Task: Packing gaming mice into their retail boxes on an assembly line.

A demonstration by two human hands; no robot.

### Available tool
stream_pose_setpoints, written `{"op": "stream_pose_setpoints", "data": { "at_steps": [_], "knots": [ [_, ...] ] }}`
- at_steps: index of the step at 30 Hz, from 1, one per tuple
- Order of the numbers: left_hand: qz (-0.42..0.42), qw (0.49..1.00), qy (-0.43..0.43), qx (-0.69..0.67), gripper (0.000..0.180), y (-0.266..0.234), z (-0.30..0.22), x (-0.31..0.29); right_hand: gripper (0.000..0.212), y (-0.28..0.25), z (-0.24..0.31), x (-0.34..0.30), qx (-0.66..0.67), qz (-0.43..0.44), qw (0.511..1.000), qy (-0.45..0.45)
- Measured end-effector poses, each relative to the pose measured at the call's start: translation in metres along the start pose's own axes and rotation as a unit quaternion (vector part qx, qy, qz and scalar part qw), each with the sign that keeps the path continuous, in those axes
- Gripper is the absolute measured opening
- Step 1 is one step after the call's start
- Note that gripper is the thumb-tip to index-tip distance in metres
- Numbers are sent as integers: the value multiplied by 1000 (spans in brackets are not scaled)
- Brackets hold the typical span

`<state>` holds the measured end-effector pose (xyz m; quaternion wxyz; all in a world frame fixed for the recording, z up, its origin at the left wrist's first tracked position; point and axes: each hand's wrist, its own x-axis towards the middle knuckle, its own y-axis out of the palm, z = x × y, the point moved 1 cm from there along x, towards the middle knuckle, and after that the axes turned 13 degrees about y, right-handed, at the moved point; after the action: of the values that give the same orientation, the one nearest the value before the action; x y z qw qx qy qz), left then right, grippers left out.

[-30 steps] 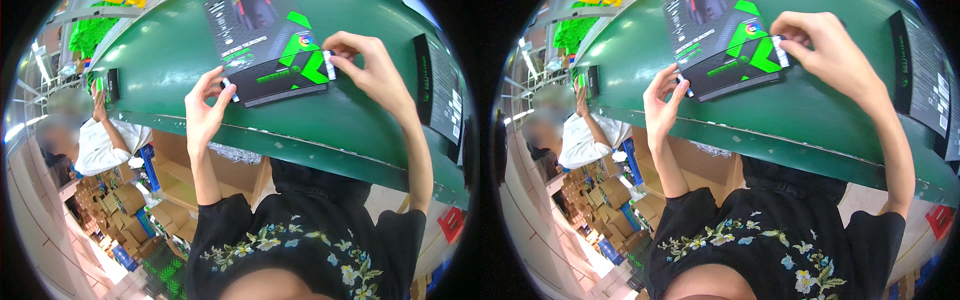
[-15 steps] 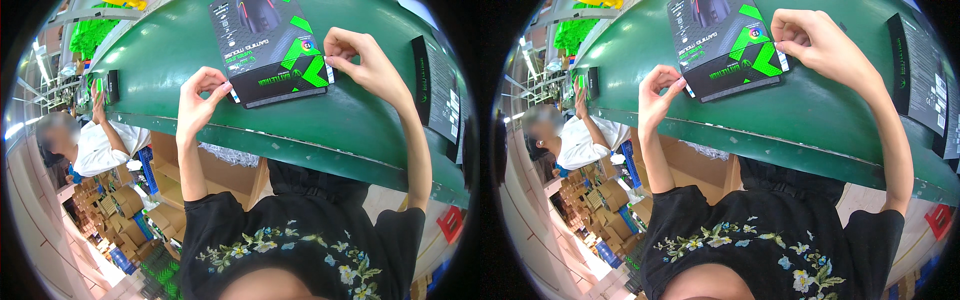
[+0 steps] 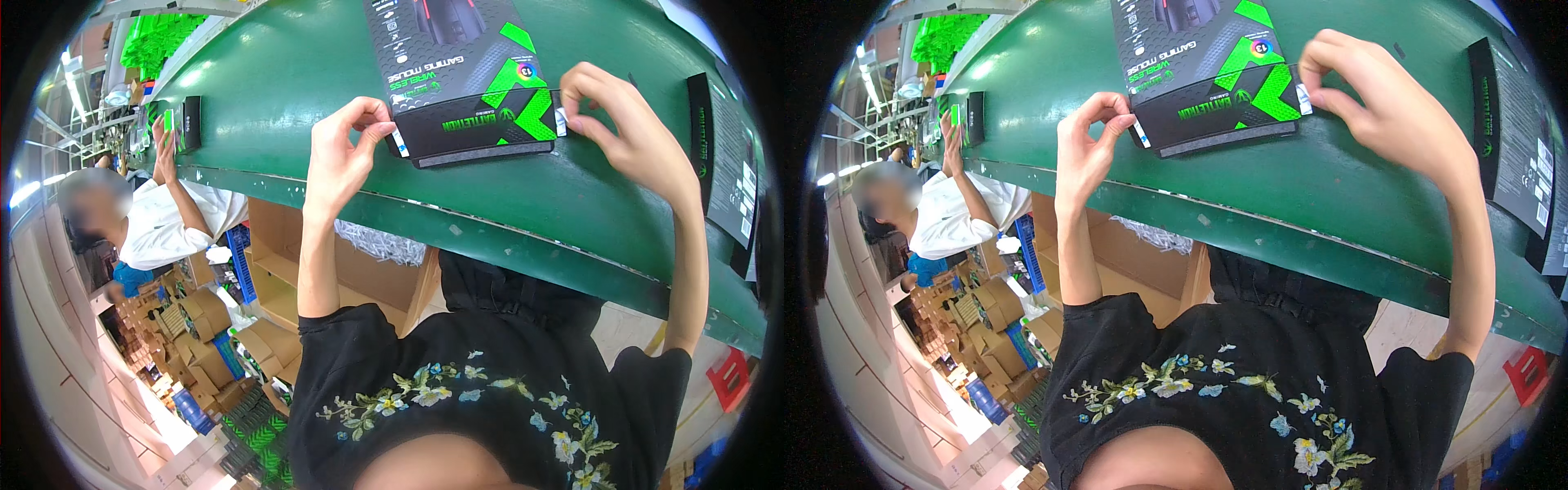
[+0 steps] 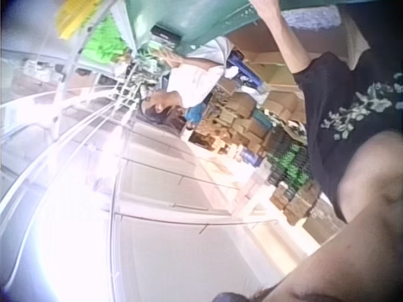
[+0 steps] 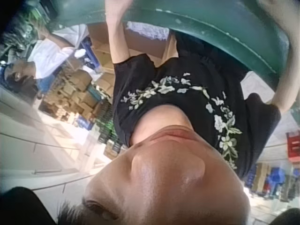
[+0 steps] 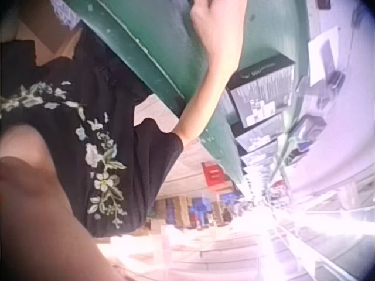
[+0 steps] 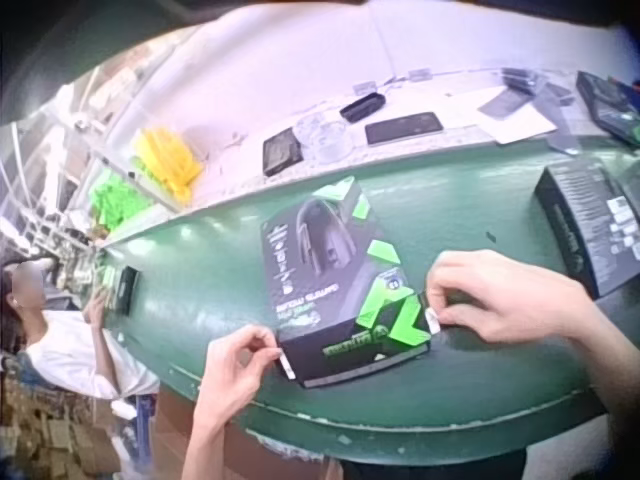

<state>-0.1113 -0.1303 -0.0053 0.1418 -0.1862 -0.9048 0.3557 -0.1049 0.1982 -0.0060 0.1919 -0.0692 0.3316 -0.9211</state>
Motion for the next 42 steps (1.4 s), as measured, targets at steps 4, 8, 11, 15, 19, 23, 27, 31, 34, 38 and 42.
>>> {"op": "stream_pose_setpoints", "data": {
  "at_steps": [4,8,11,15,19,23,27,31,34,38,42],
  "knots": [
    [-66,993,91,38,12,-8,-4,-35,13,7,36,-35,-3,-79,996,36],
    [-125,951,-112,-258,12,-29,2,-116,18,69,60,-61,166,-144,970,108],
    [24,953,-299,-50,7,-47,0,-141,18,159,92,-56,407,67,901,132],
    [79,924,-306,215,16,-70,30,-193,28,172,93,-54,354,37,934,41],
    [-71,943,-267,186,23,-63,8,-181,23,92,55,-58,134,-78,986,58],
    [-110,978,-32,174,45,-23,-15,-87,47,25,35,-51,-111,-159,972,132],
    [-42,935,160,312,62,-6,-15,-39,53,19,33,-22,-137,-67,986,67],
    [16,918,266,293,61,2,-19,-1,48,2,30,-15,25,48,990,128],
    [10,924,330,193,55,-9,-18,13,45,-21,26,-11,108,55,986,112],
    [-102,925,222,-290,60,-9,-29,10,47,-51,20,-18,286,3,957,53],
    [-190,877,214,-385,58,-5,-56,11,46,-56,24,-27,289,-118,950,-17]
  ]
}}
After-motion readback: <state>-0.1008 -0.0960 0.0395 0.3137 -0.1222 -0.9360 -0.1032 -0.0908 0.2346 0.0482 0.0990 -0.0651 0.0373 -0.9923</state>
